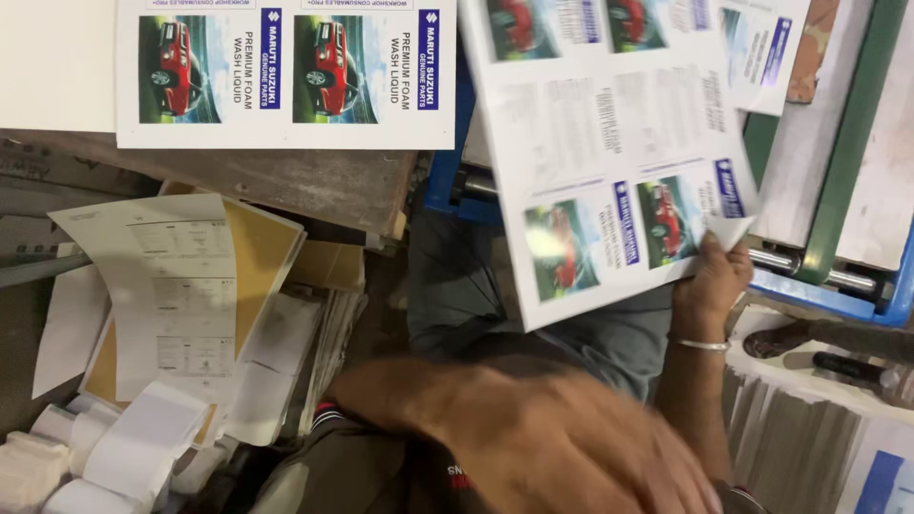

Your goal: The person sits on the floor and repeatedly picks up printed sheets, places them into a blue laminating machine, and removes the laminated sheets. The person stacks the finished laminated sheets on a nearby pile.

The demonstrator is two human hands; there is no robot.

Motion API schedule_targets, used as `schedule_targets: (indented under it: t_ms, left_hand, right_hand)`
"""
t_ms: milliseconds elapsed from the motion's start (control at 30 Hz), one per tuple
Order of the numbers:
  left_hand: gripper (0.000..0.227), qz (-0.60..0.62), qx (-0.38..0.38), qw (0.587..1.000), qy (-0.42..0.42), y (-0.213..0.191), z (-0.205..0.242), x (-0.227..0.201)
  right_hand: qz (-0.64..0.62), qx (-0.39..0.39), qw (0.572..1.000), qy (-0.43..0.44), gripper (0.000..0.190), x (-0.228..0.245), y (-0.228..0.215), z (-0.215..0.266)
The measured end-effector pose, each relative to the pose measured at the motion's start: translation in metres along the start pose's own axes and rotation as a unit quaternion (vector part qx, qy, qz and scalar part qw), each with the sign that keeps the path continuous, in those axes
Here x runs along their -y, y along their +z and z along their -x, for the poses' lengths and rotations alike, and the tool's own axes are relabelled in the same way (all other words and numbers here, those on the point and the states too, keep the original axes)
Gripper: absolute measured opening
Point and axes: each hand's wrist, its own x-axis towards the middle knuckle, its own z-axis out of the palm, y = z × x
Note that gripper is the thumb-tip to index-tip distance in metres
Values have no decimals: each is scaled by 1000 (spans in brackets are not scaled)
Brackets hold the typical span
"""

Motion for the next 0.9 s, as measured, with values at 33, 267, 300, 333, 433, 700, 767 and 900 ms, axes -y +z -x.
schedule_targets:
  t_ms: [33,267,300,333,433,700,767,900]
  left_hand:
    - [22,-57,7,998,7,-5,1,1]
    - [52,-812,-4,513,-278,-168,72,11]
    - [46,-833,-11,490,-257,-182,83,10]
    - [39,-836,-9,491,-243,-192,91,12]
    - [23,-837,-12,499,-223,-193,92,10]
    - [20,-825,-30,513,-237,-183,76,5]
    - [26,-785,-46,549,-284,-182,74,-2]
    - [25,-683,-96,632,-354,-192,74,-22]
  right_hand:
    - [14,-16,999,-24,36,3,-9,0]
    - [90,-62,990,-94,31,5,-48,9]
    - [102,-73,987,-99,31,-1,-50,13]
    - [113,-84,985,-103,31,-7,-53,17]
    - [93,-78,990,-78,29,-13,-65,35]
    - [155,-103,982,-20,27,-25,-64,88]
    - [166,-94,981,-21,29,-25,-58,82]
    - [153,-61,986,-37,30,-23,-50,46]
